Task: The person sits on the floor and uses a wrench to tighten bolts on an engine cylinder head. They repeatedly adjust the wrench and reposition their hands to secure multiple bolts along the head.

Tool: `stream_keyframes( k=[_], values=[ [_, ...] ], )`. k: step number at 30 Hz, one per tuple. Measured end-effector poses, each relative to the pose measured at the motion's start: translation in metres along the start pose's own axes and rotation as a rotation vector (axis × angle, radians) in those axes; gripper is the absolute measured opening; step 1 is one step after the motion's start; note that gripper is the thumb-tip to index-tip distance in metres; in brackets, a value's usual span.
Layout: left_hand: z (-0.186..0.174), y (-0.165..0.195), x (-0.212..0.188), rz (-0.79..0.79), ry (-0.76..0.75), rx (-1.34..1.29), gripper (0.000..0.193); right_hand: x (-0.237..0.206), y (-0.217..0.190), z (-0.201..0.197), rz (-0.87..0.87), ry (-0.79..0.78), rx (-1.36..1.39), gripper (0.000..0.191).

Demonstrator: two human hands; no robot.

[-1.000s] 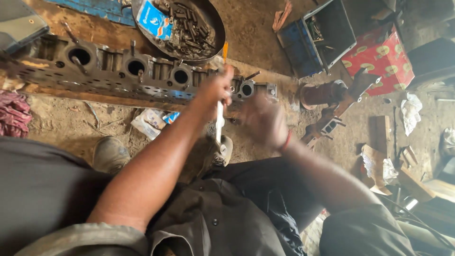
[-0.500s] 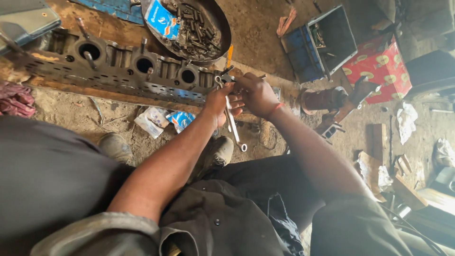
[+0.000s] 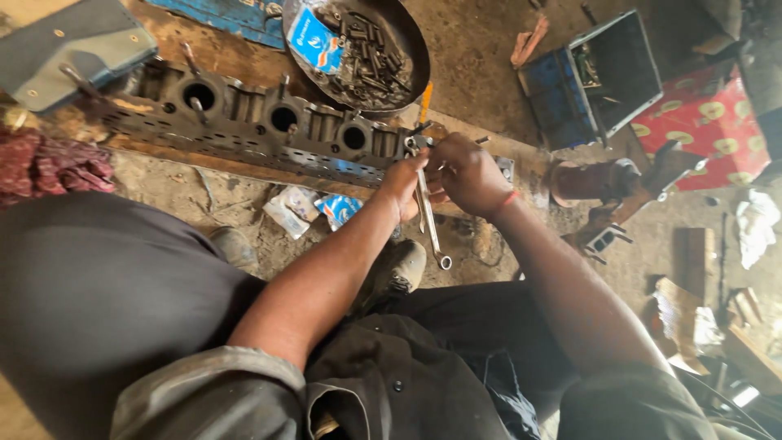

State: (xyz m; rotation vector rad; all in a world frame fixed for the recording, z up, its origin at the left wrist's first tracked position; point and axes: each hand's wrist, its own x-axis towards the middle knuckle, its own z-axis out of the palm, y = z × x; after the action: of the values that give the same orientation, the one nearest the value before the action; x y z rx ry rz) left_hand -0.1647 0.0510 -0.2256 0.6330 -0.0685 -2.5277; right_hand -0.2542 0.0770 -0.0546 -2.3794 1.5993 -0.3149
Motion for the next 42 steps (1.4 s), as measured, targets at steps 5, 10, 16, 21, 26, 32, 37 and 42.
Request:
stream_keyframes(
  k=[5, 10, 16, 21, 26, 32, 37, 42],
  values=[
    [-0.004, 0.003, 0.001, 0.037, -0.151, -0.047, 0.036, 0.003, -0.006, 0.006, 0.619, -0.212, -0.229, 0.024],
    [0.000, 0.011, -0.009, -0.001, -0.025, 0.038, 0.033, 0.002, -0.005, 0.007, 0.020, -0.015, -0.125, 0.012],
    [-0.001, 0.012, -0.007, 0.010, -0.053, 0.067, 0.038, 0.001, -0.003, 0.009, 0.473, -0.110, -0.152, 0.017],
    [-0.018, 0.002, 0.012, 0.022, -0.125, -0.023, 0.035, 0.001, -0.001, 0.012, 0.064, -0.048, -0.083, 0.017],
    [-0.013, 0.006, 0.014, -0.031, -0.116, -0.134, 0.030, 0.004, -0.001, 0.010, 0.099, -0.067, 0.006, 0.026],
    [-0.002, 0.016, -0.004, -0.028, -0.141, -0.026, 0.037, 0.013, -0.008, 0.008, 0.631, -0.248, -0.178, 0.024],
    [-0.002, 0.024, -0.013, -0.048, -0.050, 0.003, 0.038, 0.014, 0.000, 0.005, 0.119, -0.116, -0.150, 0.018],
    [0.001, 0.023, -0.014, -0.001, 0.064, 0.069, 0.031, 0.014, 0.011, 0.014, 0.191, -0.056, 0.037, 0.022]
  ],
)
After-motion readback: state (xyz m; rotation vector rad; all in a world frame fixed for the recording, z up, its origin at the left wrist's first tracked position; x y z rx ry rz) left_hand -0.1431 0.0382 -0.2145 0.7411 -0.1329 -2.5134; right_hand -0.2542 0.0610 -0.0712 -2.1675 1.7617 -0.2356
